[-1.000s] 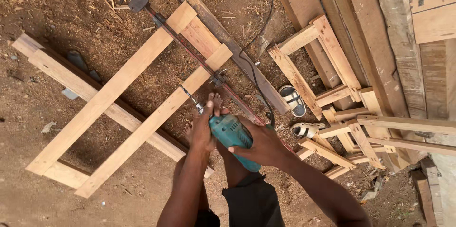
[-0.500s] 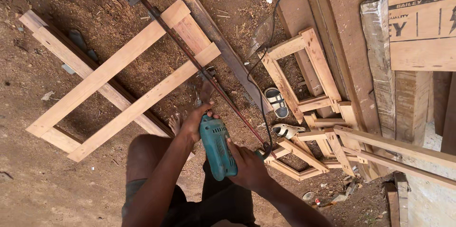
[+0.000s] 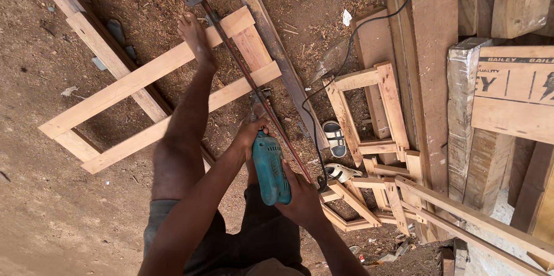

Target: The person assembles wooden frames by drilling holes, inserting wooden dowels, and hammering them into place.

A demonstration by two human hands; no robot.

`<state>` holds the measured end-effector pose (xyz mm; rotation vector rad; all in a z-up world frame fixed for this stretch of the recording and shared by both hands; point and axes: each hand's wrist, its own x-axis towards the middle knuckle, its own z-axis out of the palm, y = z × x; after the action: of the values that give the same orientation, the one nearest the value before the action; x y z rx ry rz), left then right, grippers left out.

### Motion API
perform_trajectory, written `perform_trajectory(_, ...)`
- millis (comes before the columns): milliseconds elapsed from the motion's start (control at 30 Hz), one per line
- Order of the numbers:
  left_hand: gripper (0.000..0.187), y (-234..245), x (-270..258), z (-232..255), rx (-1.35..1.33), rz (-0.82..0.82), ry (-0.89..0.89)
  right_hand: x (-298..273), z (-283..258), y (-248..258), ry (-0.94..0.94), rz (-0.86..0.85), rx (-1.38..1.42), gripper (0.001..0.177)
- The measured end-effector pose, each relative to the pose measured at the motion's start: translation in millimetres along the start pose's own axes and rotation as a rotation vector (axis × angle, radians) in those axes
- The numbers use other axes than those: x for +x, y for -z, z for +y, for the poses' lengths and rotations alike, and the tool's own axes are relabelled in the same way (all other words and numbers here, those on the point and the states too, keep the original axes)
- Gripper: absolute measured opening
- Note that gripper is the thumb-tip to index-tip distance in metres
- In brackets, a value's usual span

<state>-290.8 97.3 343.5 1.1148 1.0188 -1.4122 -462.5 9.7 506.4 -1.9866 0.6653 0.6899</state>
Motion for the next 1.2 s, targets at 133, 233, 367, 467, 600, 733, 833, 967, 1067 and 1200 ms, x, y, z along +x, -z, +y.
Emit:
perform_trajectory(133,0.022,12.5,35.2,13.7,-0.102,0.015,0.12,34.6,-6.3,3.4,-0.033,0.016,0.027,0.108)
perform_trajectory(233,0.025,21.3,76.4,24.3,-0.058,0.041,0.174,66.1,-13.6,0.4,-0.065,0.068,0.071,0.103)
perform_trajectory(367,0.036,27.1,134.8,50.5,-0.1,-0.181,0.106,128.1,-10.6,-6.1,-0.228,0.019,0.057,0.106)
perform_trajectory(467,0.043,14.1,160.3,82.2,-0.004,-0.09,0.001,189.9,3.7,-10.3,-0.217,0.064,-0.035,0.107)
perform_trajectory(600,0.071,7.0,178.8,110.3,0.064,-0.023,-0.188,271.3,21.9,-18.6,-0.181,0.114,-0.013,0.108)
perform_trajectory(733,0.087,18.3,198.5,131.5,0.164,0.038,-0.305,320.0,25.0,-26.7,-0.183,0.07,0.017,0.107)
perform_trajectory(833,0.09,22.1,205.7,137.7,0.131,0.076,-0.244,328.2,23.4,-33.6,-0.219,0.045,0.024,0.107)
perform_trajectory(967,0.09,20.2,215.6,139.0,0.188,0.06,-0.341,335.4,22.1,-36.0,-0.207,0.087,0.044,0.105)
perform_trajectory(1067,0.079,18.4,214.0,143.1,0.203,0.061,-0.323,337.8,21.0,-34.5,-0.242,0.067,0.052,0.103)
perform_trajectory(1200,0.083,15.6,208.5,153.0,0.23,0.117,-0.216,342.6,18.9,-36.1,-0.254,0.043,0.036,0.102)
